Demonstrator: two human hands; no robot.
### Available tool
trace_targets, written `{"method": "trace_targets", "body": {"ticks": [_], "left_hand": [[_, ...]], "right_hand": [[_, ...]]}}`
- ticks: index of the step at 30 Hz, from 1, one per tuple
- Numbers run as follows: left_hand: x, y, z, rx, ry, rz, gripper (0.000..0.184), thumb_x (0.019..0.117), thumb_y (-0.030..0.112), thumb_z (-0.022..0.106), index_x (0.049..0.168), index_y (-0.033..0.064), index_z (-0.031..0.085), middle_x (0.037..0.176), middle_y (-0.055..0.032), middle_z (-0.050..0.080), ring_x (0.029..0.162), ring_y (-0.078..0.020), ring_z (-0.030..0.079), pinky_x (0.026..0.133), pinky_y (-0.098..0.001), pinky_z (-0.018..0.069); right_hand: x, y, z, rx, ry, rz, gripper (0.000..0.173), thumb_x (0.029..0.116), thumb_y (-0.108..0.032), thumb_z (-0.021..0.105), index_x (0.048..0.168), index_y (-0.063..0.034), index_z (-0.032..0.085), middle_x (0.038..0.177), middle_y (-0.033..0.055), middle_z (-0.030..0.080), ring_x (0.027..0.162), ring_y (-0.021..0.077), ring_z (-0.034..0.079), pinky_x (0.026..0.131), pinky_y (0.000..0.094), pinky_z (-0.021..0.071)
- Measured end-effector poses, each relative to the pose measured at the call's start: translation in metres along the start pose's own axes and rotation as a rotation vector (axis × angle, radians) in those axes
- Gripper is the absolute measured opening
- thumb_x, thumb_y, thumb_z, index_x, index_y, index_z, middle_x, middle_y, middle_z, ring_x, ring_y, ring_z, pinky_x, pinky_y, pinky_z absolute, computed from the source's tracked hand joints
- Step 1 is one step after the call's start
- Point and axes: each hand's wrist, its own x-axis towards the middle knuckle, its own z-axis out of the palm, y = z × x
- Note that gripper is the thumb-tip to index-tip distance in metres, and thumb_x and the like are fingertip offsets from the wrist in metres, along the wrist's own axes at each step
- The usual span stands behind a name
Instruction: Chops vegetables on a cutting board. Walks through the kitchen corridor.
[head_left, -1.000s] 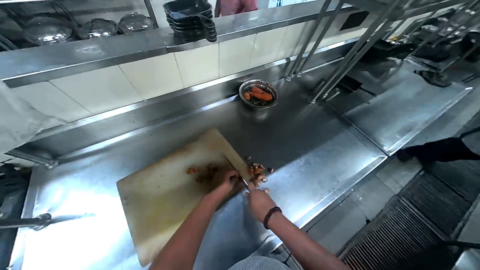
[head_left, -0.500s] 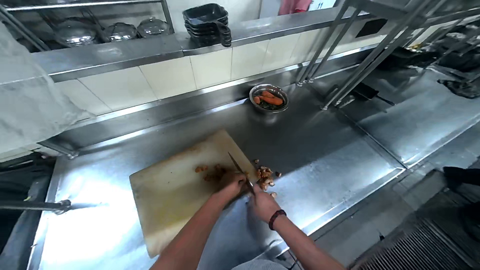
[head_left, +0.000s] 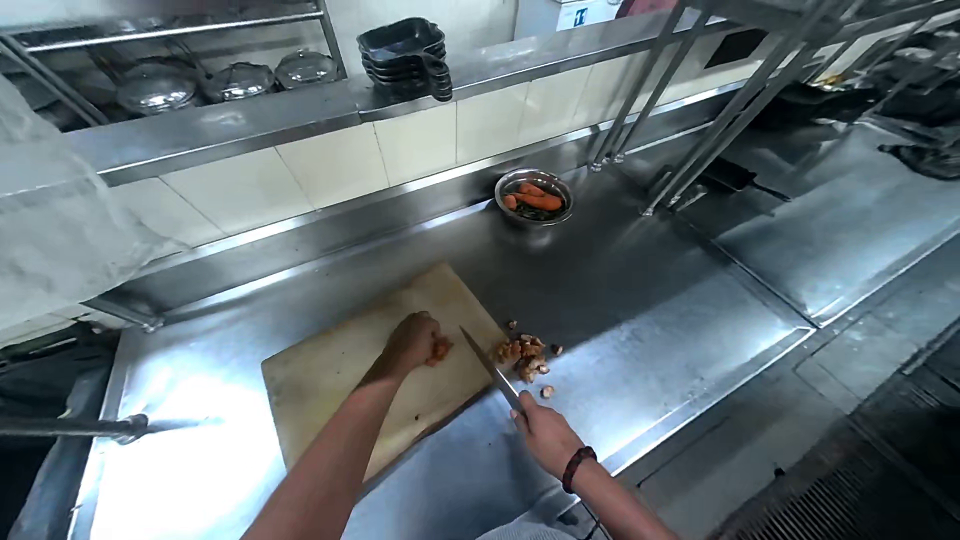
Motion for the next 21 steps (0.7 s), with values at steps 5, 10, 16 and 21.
{"method": "trace_targets", "body": {"ticks": [5,10,16,21], "left_hand": [[0.002,-0.004,-0.01,0.009,-0.002,0.009,0.02,0.0992,0.012,0.063,0.116,0.0102,0.074,0.124,-0.0111,0.067,0.118,-0.0276,0.064,0.106,-0.0467,0.0515],[0.002,0.03,-0.005,-0.14,0.174,0.062,0.016,0.0997,0.017,0.065,0.111,0.01,0.074,0.117,-0.0085,0.07,0.11,-0.0238,0.067,0.1,-0.0459,0.0553],[0.008,0.068,0.053,-0.345,0.113,-0.018,0.018,0.098,0.023,0.067,0.11,0.014,0.076,0.12,-0.0033,0.07,0.114,-0.0183,0.066,0.103,-0.0427,0.053],[0.004,0.052,0.053,-0.493,0.111,-0.014,0.015,0.0973,0.02,0.07,0.11,0.0137,0.076,0.118,-0.0036,0.07,0.109,-0.0159,0.067,0.1,-0.0387,0.0555]], "right_hand": [[-0.001,0.016,-0.012,0.035,0.059,0.095,0.045,0.1105,-0.042,0.037,0.14,-0.0104,0.047,0.103,0.0173,0.071,0.1,0.0357,0.072,0.089,0.054,0.0562],[-0.004,0.01,-0.023,0.053,0.079,0.084,0.042,0.1104,-0.041,0.038,0.138,-0.011,0.049,0.1,0.016,0.07,0.097,0.035,0.071,0.086,0.0536,0.0566],[0.009,-0.005,-0.02,0.016,0.042,0.067,0.046,0.1098,-0.042,0.039,0.142,-0.0111,0.048,0.107,0.0178,0.071,0.104,0.0366,0.07,0.092,0.0549,0.0554],[0.007,-0.012,-0.023,-0.058,0.02,0.079,0.046,0.1101,-0.042,0.037,0.144,-0.0122,0.046,0.108,0.0186,0.071,0.105,0.0381,0.071,0.091,0.0556,0.0561]]}}
